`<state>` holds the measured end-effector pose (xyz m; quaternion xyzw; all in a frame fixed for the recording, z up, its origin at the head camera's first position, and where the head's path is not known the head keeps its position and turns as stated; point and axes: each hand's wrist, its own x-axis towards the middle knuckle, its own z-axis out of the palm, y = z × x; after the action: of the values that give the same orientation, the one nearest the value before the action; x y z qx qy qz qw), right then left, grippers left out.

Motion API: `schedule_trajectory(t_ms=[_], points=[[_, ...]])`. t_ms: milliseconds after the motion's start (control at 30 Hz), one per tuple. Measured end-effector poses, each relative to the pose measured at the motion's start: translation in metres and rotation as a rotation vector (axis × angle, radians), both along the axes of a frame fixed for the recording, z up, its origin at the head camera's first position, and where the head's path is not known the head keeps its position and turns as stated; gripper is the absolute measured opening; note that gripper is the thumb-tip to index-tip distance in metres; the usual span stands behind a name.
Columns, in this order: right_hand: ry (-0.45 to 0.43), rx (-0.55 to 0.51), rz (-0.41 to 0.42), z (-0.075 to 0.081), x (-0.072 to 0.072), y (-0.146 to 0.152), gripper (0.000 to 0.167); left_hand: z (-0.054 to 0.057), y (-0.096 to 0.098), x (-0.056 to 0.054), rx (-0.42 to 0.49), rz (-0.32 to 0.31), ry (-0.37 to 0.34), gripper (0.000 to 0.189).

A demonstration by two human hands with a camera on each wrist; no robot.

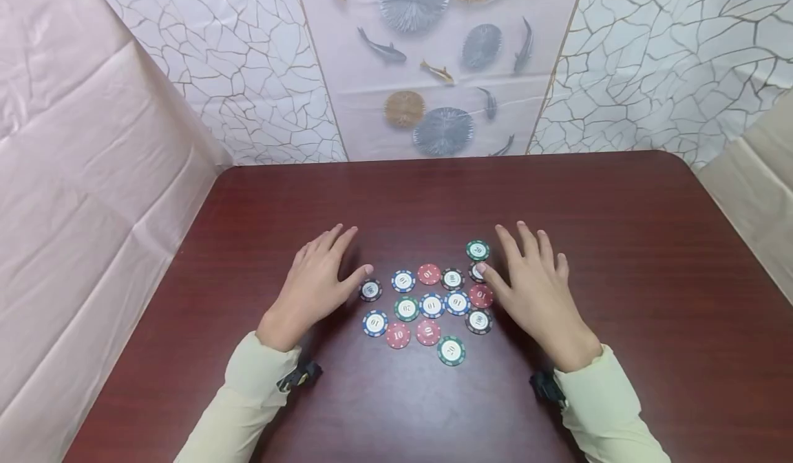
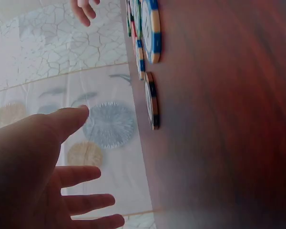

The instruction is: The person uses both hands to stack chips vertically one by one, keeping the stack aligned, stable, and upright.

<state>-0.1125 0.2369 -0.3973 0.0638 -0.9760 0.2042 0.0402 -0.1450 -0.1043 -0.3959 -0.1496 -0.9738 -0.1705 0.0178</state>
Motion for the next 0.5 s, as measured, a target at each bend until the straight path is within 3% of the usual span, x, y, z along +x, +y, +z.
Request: schedule_trajectory(t_ms=[167, 333, 500], points=[[0.062, -0.047, 0.089, 0.0, 0.006, -0.009, 0.071, 0.001, 0.002, 0.009, 0.072, -0.035, 0.03, 0.069], [0.058, -0.129, 0.126, 0.005, 0.015, -0.019, 0.06, 0.002, 0.009, 0.015, 0.136, -0.102, 0.055, 0.06], [0.031, -0.16, 0.182, 0.006, 0.021, -0.027, 0.048, 0.002, 0.021, 0.016, 0.196, -0.181, 0.001, 0.053]])
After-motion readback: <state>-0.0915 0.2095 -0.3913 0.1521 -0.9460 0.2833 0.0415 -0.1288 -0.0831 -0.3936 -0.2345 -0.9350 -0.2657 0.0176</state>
